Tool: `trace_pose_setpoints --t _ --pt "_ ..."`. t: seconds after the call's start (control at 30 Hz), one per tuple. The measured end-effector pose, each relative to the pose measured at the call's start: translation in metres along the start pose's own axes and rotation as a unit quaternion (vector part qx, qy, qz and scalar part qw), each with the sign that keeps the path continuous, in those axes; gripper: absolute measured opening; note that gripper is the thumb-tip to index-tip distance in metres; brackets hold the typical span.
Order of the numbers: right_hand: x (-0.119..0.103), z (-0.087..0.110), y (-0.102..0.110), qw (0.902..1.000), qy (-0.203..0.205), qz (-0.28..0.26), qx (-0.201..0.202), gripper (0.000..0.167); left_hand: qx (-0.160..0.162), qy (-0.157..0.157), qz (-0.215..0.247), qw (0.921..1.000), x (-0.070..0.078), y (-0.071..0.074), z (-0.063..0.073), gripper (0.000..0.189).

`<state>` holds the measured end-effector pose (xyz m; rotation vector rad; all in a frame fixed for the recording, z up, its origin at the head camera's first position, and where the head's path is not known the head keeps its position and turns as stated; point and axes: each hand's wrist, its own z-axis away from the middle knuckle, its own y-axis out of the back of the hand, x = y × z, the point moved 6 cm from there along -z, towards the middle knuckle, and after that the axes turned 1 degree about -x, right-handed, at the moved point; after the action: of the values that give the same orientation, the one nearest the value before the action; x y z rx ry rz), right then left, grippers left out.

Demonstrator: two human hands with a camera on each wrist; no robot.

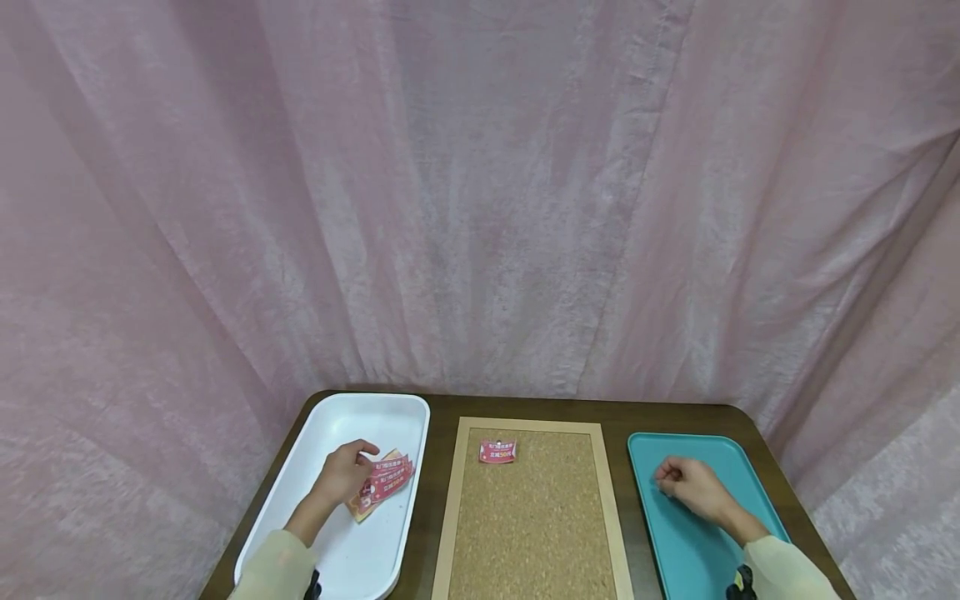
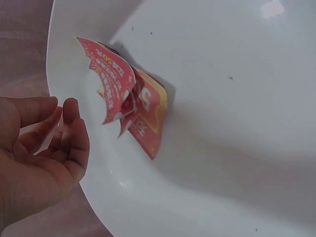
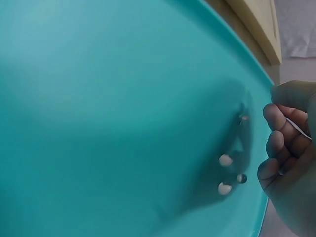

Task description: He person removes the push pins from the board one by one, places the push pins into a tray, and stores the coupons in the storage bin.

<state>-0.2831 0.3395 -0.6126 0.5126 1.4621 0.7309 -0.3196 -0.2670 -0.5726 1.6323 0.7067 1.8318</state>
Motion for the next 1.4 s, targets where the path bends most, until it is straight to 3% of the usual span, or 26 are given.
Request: trace_pose_setpoints --t 0.3,0.63,0.87,1.4 --pt "-0.014 -0.008 -0.003 0.9993 0.017 -0.023 0.024 0.007 0.005 0.001 0.012 0.9999 0.012 -0.004 -0.008 0.029" --pt "-0.029 -0.012 -0.007 0.9984 0.038 -0.028 0.031 0.007 0.022 -0.043 0.011 0.9988 0.038 -0.001 -0.011 0.026" --pt "-0.036 -0.015 -0.007 0.9985 0.035 -0.030 0.030 0.008 0.037 -0.068 0.016 0.9969 0.047 -0.003 -0.014 0.027" --pt "-0.054 -0.028 -0.016 0.9985 0.035 -0.035 0.025 0.007 0.038 -0.087 0.053 0.9941 0.066 -0.007 -0.019 0.026"
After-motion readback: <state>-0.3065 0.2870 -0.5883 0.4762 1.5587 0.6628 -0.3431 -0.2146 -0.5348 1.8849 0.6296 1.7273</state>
